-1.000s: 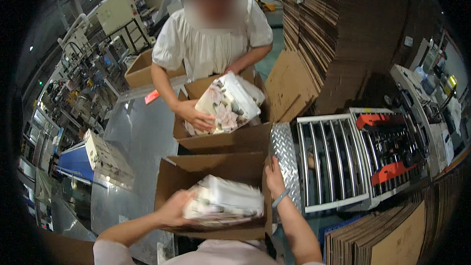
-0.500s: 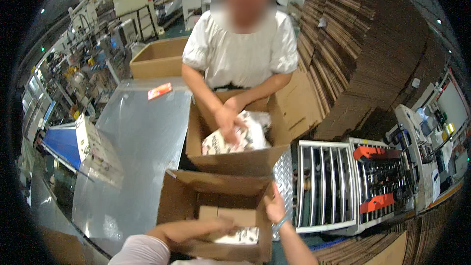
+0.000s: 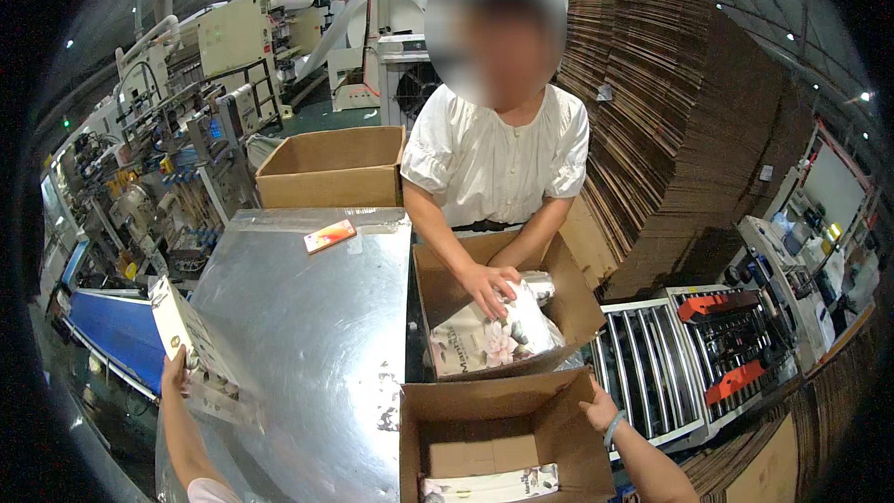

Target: The person places stacks of packaged goods into cardboard boxes by hand and then slides the boxes through a sealing machine.

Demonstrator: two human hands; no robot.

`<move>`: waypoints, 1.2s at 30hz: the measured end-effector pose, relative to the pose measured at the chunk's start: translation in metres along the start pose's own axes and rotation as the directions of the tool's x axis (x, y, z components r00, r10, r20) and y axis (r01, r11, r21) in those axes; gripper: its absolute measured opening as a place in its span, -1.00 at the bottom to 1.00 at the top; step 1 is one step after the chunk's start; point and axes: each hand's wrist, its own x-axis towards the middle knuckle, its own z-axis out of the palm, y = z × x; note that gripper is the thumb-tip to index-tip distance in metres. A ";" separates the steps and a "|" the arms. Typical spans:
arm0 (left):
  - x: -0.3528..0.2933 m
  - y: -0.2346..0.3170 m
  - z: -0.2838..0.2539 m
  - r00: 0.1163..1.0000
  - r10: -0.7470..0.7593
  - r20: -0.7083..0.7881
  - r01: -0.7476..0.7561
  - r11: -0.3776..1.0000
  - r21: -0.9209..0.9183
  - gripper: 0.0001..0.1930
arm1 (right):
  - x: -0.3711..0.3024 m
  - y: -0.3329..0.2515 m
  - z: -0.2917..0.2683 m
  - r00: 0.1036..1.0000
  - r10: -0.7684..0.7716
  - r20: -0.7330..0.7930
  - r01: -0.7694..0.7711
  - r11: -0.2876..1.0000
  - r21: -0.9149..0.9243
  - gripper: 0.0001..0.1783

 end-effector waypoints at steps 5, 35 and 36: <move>-0.096 0.116 0.168 0.924 0.199 -0.327 0.155 0.588 0.794 -0.27 | -0.044 -0.007 -0.024 0.992 0.031 -0.126 -0.038 0.998 -0.054 -0.23; -0.437 0.303 0.279 0.551 0.681 0.482 -0.785 0.227 0.577 -0.15 | -0.052 -0.007 -0.037 0.978 -0.210 0.000 0.210 0.977 0.029 -0.24; -0.456 0.317 0.281 0.446 0.743 0.500 -0.854 0.186 0.486 -0.20 | -0.055 -0.016 -0.035 0.959 -0.280 -0.031 0.279 0.959 -0.054 -0.24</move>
